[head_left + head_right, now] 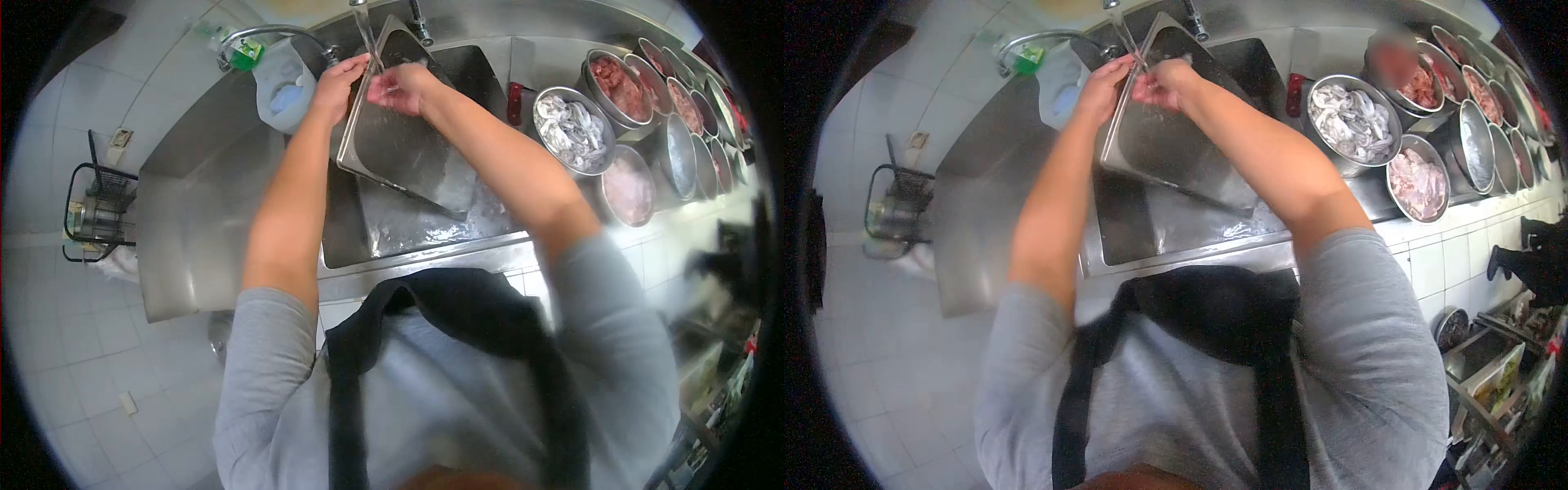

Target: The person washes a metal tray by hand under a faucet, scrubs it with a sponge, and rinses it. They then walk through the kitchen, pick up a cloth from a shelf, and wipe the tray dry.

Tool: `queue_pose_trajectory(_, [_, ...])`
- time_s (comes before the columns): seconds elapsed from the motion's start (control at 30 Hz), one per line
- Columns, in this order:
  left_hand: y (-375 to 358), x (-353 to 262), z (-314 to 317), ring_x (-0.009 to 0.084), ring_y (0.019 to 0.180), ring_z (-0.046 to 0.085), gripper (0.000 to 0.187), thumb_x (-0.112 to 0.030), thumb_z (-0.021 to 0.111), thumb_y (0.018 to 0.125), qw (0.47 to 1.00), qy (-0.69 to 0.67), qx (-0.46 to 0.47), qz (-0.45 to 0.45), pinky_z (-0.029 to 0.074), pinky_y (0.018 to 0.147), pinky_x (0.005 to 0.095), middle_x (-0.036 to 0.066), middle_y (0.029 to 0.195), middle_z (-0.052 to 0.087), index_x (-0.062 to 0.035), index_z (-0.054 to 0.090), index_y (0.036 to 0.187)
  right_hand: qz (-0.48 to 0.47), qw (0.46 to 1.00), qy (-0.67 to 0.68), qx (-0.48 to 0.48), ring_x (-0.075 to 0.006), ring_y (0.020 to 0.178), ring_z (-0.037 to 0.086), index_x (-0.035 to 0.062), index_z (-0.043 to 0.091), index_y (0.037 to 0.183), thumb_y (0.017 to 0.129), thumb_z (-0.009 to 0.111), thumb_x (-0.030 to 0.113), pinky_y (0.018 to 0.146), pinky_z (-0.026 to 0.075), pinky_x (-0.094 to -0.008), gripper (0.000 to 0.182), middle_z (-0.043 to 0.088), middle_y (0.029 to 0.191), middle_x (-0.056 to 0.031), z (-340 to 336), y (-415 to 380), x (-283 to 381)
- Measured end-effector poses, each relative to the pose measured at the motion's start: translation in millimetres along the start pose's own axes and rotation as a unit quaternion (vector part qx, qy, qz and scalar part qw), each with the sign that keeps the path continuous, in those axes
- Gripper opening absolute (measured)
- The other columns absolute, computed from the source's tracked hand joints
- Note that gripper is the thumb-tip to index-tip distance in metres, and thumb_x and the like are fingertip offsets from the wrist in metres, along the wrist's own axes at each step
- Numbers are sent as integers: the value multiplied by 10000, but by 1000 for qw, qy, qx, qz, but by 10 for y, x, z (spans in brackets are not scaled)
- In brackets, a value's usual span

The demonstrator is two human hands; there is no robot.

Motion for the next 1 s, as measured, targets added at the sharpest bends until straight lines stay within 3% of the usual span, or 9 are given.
queue_pose_trajectory(0.1, [-123, -14, -46, 149, 978, 537, 333, -10, 427, 871, 998, -23, 43, 27, 437, 848, 272, 57, 1137, 554, -8, 501, 1195, 120, 968, -183, 119, -260, 740, 596, -47, 544, 846, 884, 381, 98, 679, 512, -388, 221, 589, 818, -159, 179, -466, -277])
queue_pose_trajectory(0.3, [-101, 5, 35, 141, 997, 524, 345, -16, 470, 854, 999, 32, -1, 19, 436, 834, 256, 70, 1110, 567, -3, 494, 1198, -220, 855, -467, -52, -405, 874, 561, -7, 474, 1039, 872, 431, 260, 770, 437, -446, 318, 575, 864, -253, 489, -678, -1255])
queue_pose_trajectory(0.43, [-6, 78, -27, 161, 983, 526, 371, -84, 595, 785, 988, 122, 21, 92, 419, 849, 280, 84, 1060, 581, -24, 536, 1147, -294, 772, -560, 65, -410, 916, 540, 4, 405, 1133, 846, 485, 314, 791, 427, -464, 430, 560, 950, -255, -300, -771, -1833])
queue_pose_trajectory(0.53, [27, 236, -186, 213, 904, 535, 383, -125, 705, 642, 923, 343, -76, 158, 413, 823, 302, 98, 942, 573, -29, 580, 991, -19, 496, -832, 248, -351, 863, 585, 44, 606, 960, 789, 509, 257, 747, 451, -442, 289, 615, 921, -180, -1462, -439, -1920])
queue_pose_trajectory(0.6, [-127, 153, -139, 243, 826, 519, 340, -121, 716, 554, 869, 460, -100, 154, 416, 758, 321, 105, 859, 532, -31, 544, 834, 11, 444, -852, 276, -336, 788, 601, 55, 651, 831, 764, 527, 250, 706, 462, -435, 240, 634, 843, -171, -2326, 117, -2020])
queue_pose_trajectory(0.67, [-321, 191, -202, 256, 759, 495, 315, -108, 706, 494, 845, 501, -123, 137, 413, 693, 337, 108, 798, 493, -31, 492, 712, -141, 632, -755, 102, -302, 727, 608, 80, 652, 851, 785, 516, 237, 673, 474, -398, 218, 637, 791, -154, -1996, -93, -1457])
queue_pose_trajectory(0.77, [-545, 434, -338, 252, 697, 462, 312, -75, 669, 450, 880, 436, -164, 90, 399, 612, 352, 108, 759, 458, -28, 405, 609, -39, 964, -263, 31, -285, 732, 587, -2, 554, 908, 858, 481, 154, 654, 502, -374, 180, 587, 819, -139, -1289, 129, -1272])
queue_pose_trajectory(0.8, [-603, 474, -309, 250, 691, 458, 317, -66, 663, 440, 894, 403, -183, 69, 396, 598, 355, 108, 759, 458, -27, 388, 592, 41, 999, 8, 12, -297, 744, 587, -18, 521, 916, 881, 447, 143, 650, 512, -395, 181, 566, 819, -142, -950, 146, -1160])
queue_pose_trajectory(1.0, [-998, 39, -67, 251, 696, 455, 305, -34, 645, 436, 899, 382, -213, 21, 394, 599, 339, 107, 755, 451, -29, 375, 577, -38, 965, 224, -129, -381, 865, 554, 13, 470, 1040, 901, 316, 226, 739, 422, -628, 298, 519, 1012, -193, 102, 948, -624])
Point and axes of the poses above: each hand's wrist, its own y-axis towards the middle knuckle, its own z-axis out of the palm, x = y × z, the point moved 2 cm from there along y, towards the middle knuckle
